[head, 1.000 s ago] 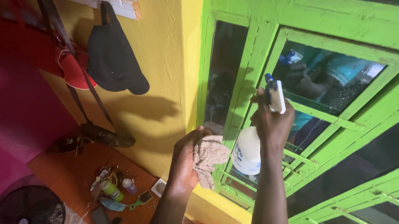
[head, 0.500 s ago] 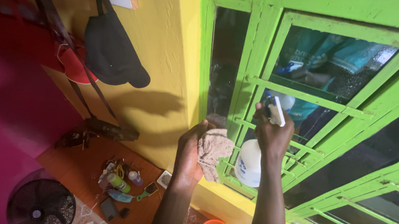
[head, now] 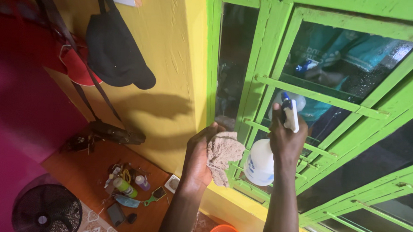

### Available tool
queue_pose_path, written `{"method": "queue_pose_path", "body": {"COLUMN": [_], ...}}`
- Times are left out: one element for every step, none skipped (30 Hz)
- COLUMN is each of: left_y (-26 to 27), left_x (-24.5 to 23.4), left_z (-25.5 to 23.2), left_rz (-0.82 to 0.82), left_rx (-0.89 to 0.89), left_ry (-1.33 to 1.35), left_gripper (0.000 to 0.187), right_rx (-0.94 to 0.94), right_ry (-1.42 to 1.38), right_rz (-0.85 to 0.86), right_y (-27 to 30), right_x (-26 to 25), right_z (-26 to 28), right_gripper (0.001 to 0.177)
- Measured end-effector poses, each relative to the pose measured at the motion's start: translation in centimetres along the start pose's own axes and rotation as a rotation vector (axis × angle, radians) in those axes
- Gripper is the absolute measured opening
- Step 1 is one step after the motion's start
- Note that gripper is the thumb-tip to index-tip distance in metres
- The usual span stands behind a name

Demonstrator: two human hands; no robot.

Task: The person sprays a cleaning solution from a bottle onto the glass panes of a window and then wipes the glass with a cloth.

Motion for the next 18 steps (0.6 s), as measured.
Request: {"method": "queue_pose_path", "body": {"left_y": [0.0, -0.1, -0.1, -0.2, -0.2, -0.2, -0.1, -0.1, -0.1, -0.2, -0.2, -0.3, -0.4, -0.4, -0.4, -0.4, -0.5, -0.6], "left_x": [0.0, -0.1, -0.1, -0.1, 0.0, 0.0, 0.0, 0.0, -0.1, -0.2, -0.3, -0.4, -0.5, -0.6, -0.7, -0.7, -0.8, -0.8], "left_z": [0.1, 0.1, 0.2, 0.2, 0.3, 0.4, 0.4, 0.4, 0.4, 0.4, 0.3, 0.3, 0.2, 0.2, 0.1, 0.2, 0.3, 0.4], "left_rz": [-0.009, -0.009, -0.007, -0.006, -0.007, 0.003, 0.013, 0.012, -0.003, -0.018, -0.019, -0.024, -0.028, -0.03, -0.018, -0.007, -0.008, -0.011], "left_rx": [-0.013, -0.015, -0.013, -0.013, -0.016, -0.006, 0.004, 0.003, -0.002, -0.005, -0.004, -0.018, -0.032, -0.031, -0.011, 0.006, 0.003, -0.003], "left_ry": [0.001, 0.001, -0.006, -0.014, -0.014, -0.021, -0.028, -0.029, -0.032, -0.033, -0.033, -0.009, 0.015, 0.016, -0.004, -0.024, -0.023, -0.016], "left_gripper": [0.03, 0.03, 0.03, 0.031, 0.031, 0.03, 0.03, 0.03, 0.03, 0.029, 0.029, 0.029, 0.028, 0.028, 0.029, 0.03, 0.03, 0.029], "right_rx": [-0.04, -0.079, -0.078, -0.09, -0.101, -0.098, -0.091, -0.084, -0.083, -0.058, -0.033, -0.033, -0.043, -0.053, -0.053, -0.094, -0.134, -0.13], "right_ry": [-0.043, -0.085, -0.083, -0.115, -0.148, -0.147, -0.116, -0.086, -0.086, -0.071, -0.055, -0.055, -0.084, -0.112, -0.111, -0.165, -0.218, -0.215], "right_rz": [0.027, 0.054, 0.053, 0.075, 0.097, 0.096, 0.088, 0.08, 0.08, 0.074, 0.069, 0.071, 0.096, 0.12, 0.122, 0.153, 0.183, 0.181], "right_y": [0.1, 0.2, 0.2, 0.3, 0.3, 0.4, 0.5, 0.5, 0.5, 0.5, 0.6, 0.6, 0.7, 0.7, 0.7, 0.7, 0.7, 0.8], "right_x": [-0.1, -0.2, -0.1, 0.2, 0.3, 0.3, 0.4, 0.6, 0.7, 0.8, 0.8, 0.7, 0.5, 0.4, 0.4, 0.3, 0.3, 0.2], "right_z": [0.4, 0.6, 0.9, 1.0, 1.1, 1.0, 0.9, 0.7, 0.5, 0.4, 0.2, 0.1, 0.1, 0.1, 0.1, 0.1, 0.0, -0.2], "right_gripper": [0.037, 0.032, 0.032, 0.028, 0.025, 0.025, 0.027, 0.03, 0.03, 0.032, 0.034, 0.034, 0.032, 0.031, 0.031, 0.024, 0.02, 0.02]}}
Point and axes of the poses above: each hand's wrist, its own y-axis away from the middle knuckle, its own x-axis out of the palm, z = x × y, the point moved 1 cm from there along -y, towards the middle knuckle, and after that the axes turned 2 degrees about -x, right-handed, at the moved point
